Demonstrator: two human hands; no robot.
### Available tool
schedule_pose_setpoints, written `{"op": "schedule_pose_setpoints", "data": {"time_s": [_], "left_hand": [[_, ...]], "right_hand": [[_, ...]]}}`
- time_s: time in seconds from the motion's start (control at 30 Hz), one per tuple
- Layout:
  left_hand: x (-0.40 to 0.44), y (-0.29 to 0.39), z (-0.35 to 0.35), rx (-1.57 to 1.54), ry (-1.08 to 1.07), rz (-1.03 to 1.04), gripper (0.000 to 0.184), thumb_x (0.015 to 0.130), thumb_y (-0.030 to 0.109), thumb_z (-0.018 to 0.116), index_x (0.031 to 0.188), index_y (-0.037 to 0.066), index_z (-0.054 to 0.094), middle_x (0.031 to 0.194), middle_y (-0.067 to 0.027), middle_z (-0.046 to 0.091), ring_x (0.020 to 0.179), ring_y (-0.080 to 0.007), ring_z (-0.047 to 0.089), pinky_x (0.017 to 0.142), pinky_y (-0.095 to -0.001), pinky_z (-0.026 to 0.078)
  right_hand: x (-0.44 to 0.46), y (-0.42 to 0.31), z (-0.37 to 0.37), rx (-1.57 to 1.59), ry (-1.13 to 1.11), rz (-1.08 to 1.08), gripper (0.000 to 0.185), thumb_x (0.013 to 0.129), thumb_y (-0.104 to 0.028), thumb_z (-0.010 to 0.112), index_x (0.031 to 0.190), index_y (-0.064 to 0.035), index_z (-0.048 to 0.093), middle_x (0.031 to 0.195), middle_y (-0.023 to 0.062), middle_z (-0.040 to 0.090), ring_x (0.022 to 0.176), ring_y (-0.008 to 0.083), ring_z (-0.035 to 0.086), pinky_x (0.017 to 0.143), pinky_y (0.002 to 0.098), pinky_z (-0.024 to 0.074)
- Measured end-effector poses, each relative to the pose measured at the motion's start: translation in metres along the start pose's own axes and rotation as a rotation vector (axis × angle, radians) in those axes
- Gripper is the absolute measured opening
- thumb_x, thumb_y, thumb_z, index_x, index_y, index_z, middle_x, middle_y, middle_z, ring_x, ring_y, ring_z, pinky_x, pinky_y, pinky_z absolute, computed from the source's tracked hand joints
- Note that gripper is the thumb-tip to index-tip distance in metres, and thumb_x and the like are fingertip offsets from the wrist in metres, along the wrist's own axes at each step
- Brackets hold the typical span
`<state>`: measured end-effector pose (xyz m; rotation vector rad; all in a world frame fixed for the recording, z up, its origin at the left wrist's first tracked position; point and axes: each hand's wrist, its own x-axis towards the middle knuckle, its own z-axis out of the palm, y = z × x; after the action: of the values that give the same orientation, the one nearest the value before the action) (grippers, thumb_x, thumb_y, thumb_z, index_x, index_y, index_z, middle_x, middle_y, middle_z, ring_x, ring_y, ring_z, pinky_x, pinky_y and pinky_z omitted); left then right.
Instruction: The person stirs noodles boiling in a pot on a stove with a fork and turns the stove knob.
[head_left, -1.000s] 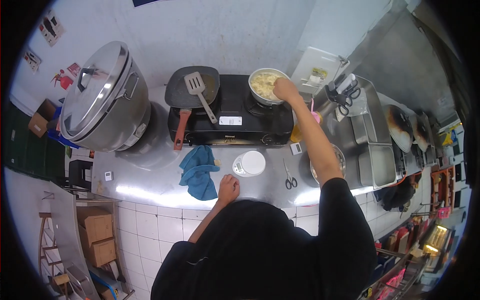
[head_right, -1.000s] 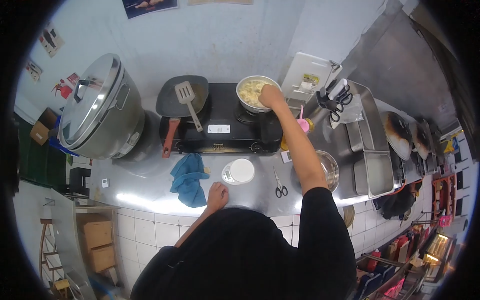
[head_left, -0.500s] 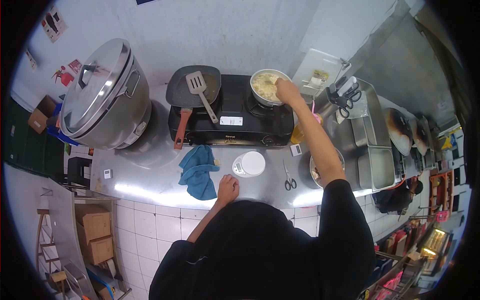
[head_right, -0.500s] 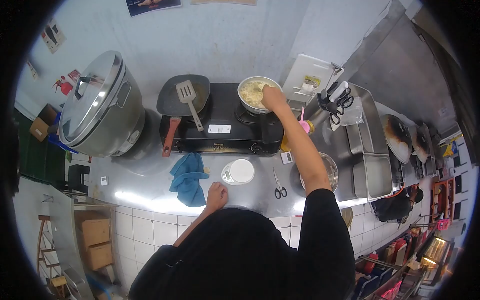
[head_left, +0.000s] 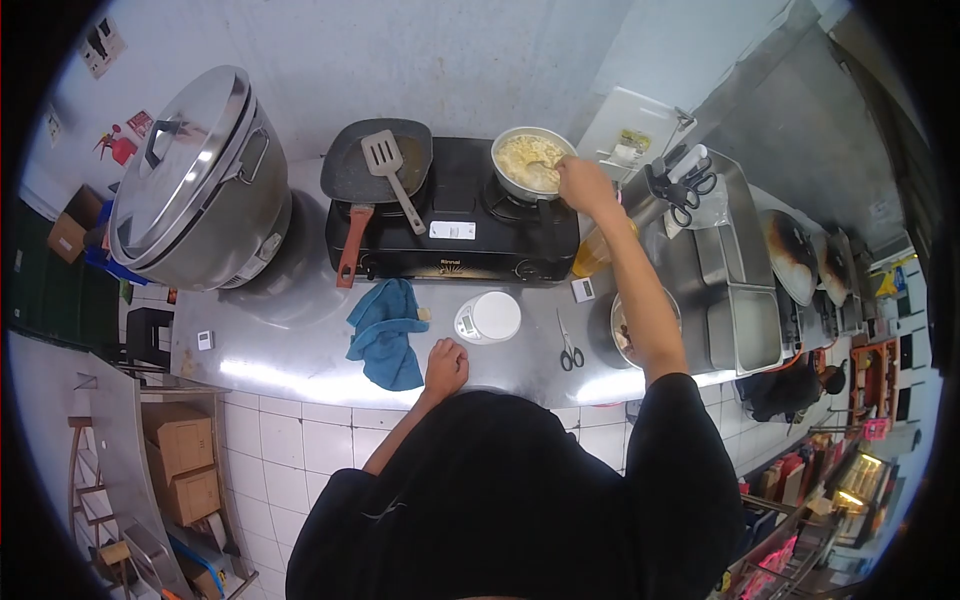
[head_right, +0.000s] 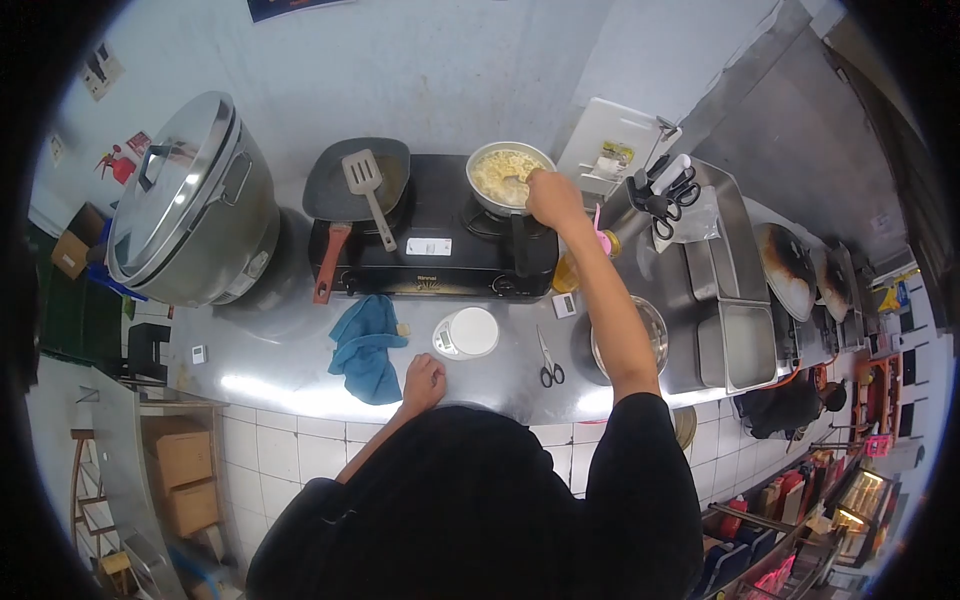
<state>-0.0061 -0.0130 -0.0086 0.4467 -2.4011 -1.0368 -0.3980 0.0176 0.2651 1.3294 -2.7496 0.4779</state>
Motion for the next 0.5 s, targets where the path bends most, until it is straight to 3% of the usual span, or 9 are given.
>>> {"op": "schedule_pose_setpoints", "data": {"time_s": [0.17,0.23,0.5], "left_hand": [[0.000,-0.001,0.003,-0.009,0.015,0.012,0.006,0.076,0.001,0.061,0.080,0.006,0.061,0.088,-0.0119,0.055,0.088,-0.0339,0.055,0.078,-0.0454,0.046],[0.000,-0.002,0.002,-0.007,0.000,-0.006,0.007,0.075,0.002,0.061,0.080,0.006,0.061,0.088,-0.0118,0.056,0.089,-0.0339,0.055,0.078,-0.0454,0.046],[-0.001,-0.002,0.001,-0.020,0.005,0.000,0.006,0.075,0.002,0.061,0.080,0.006,0.061,0.088,-0.0121,0.055,0.089,-0.0342,0.055,0.079,-0.0458,0.046]], "right_hand": [[-0.002,-0.008,-0.002,-0.024,-0.014,-0.039,0.025,0.085,-0.011,0.060,0.105,-0.0041,0.074,0.099,0.0257,0.072,0.096,0.0425,0.069,0.085,0.0513,0.0547],[0.000,0.003,0.027,-0.047,-0.067,-0.062,0.025,0.093,-0.017,0.055,0.103,-0.0036,0.074,0.095,0.0259,0.071,0.094,0.0436,0.068,0.087,0.0529,0.0519],[0.020,0.015,0.019,0.003,0.064,0.020,0.024,0.092,-0.018,0.056,0.100,-0.0055,0.075,0.096,0.0253,0.071,0.095,0.0439,0.068,0.086,0.0524,0.0527]]}}
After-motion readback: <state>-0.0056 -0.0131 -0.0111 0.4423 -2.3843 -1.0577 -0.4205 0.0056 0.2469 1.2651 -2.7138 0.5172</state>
